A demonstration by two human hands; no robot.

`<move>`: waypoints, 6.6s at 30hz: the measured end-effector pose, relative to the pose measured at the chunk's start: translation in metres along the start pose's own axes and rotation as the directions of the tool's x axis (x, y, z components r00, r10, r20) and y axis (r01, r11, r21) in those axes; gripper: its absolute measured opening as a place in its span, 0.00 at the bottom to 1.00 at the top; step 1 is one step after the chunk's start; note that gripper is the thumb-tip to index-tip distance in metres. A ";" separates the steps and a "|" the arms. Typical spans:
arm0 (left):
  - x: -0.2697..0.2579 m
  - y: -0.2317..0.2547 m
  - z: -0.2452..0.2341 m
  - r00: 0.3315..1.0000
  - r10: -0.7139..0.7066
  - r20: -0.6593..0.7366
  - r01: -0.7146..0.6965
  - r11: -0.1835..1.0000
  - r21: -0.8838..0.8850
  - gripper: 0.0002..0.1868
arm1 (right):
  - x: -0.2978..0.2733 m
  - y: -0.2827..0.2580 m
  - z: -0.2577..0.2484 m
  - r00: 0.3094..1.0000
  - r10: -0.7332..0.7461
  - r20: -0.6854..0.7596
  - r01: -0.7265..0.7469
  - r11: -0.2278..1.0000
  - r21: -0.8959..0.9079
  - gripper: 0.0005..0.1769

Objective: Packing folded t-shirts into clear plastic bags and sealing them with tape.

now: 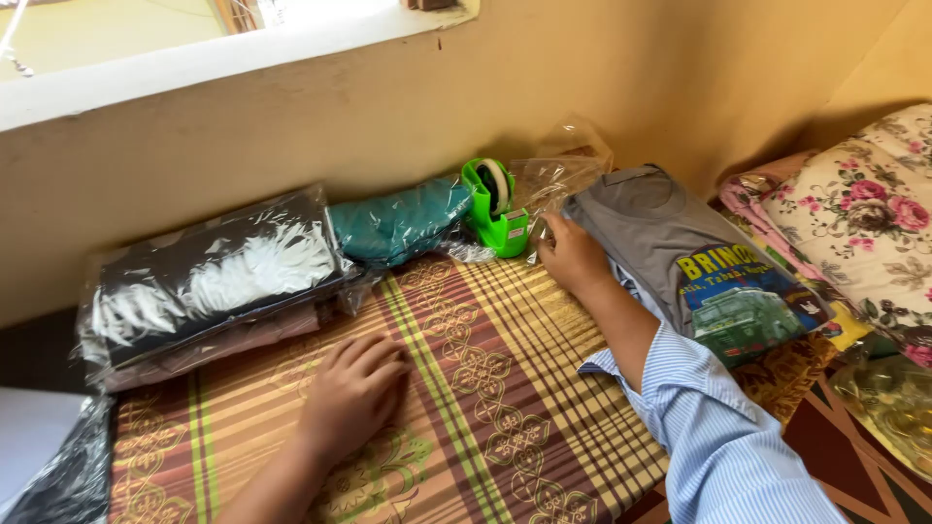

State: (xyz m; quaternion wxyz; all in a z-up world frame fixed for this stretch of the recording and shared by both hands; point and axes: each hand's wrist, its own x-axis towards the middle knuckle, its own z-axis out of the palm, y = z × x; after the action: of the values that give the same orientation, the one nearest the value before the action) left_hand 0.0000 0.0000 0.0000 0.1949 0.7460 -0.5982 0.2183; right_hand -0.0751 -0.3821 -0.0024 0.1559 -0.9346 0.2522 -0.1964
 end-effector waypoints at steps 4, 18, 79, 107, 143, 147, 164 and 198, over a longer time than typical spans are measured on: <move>0.059 0.010 0.055 0.997 0.078 0.023 -0.076 0.995 -0.057 0.15 | 0.002 0.006 0.005 0.997 0.061 0.042 -0.064 0.995 0.075 0.26; 0.213 -0.020 0.215 0.880 -0.029 -0.474 0.043 0.999 0.020 0.49 | 0.013 0.044 0.051 0.954 -0.244 -0.172 0.266 0.957 0.116 0.21; -0.079 0.006 -0.030 0.709 -0.691 0.138 0.220 0.031 -0.975 0.28 | -0.119 -0.125 0.035 -0.065 -0.919 -0.389 0.975 -0.140 0.170 0.16; -0.080 -0.004 -0.032 0.762 -0.608 0.224 0.205 -0.103 -0.973 0.49 | -0.077 -0.095 0.021 0.503 -0.740 -0.448 0.864 0.408 0.295 0.09; -0.131 -0.020 -0.096 0.480 -0.821 -0.308 0.469 0.538 -0.701 0.66 | -0.089 -0.111 0.003 0.546 -0.672 0.500 0.721 0.681 0.129 0.36; -0.170 -0.057 -0.059 0.217 -0.887 -0.408 0.471 0.461 -0.752 0.66 | -0.087 -0.113 0.004 0.699 -0.592 0.402 0.607 0.788 0.103 0.41; -0.107 -0.002 -0.080 0.735 -0.418 0.534 0.461 0.886 0.059 0.45 | -0.064 -0.068 0.023 0.844 -0.532 -0.072 0.441 0.611 0.658 0.10; -0.110 -0.014 -0.092 0.633 -0.500 0.591 0.569 0.818 0.082 0.44 | -0.065 -0.092 -0.034 0.441 -0.855 0.274 -0.222 0.192 0.956 0.72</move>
State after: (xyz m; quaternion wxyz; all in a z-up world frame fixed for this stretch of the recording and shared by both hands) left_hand -0.0159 0.1421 0.0146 0.0974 0.9067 -0.3909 -0.1251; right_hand -0.1039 -0.2779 0.0448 0.7066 -0.6423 -0.2697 0.1243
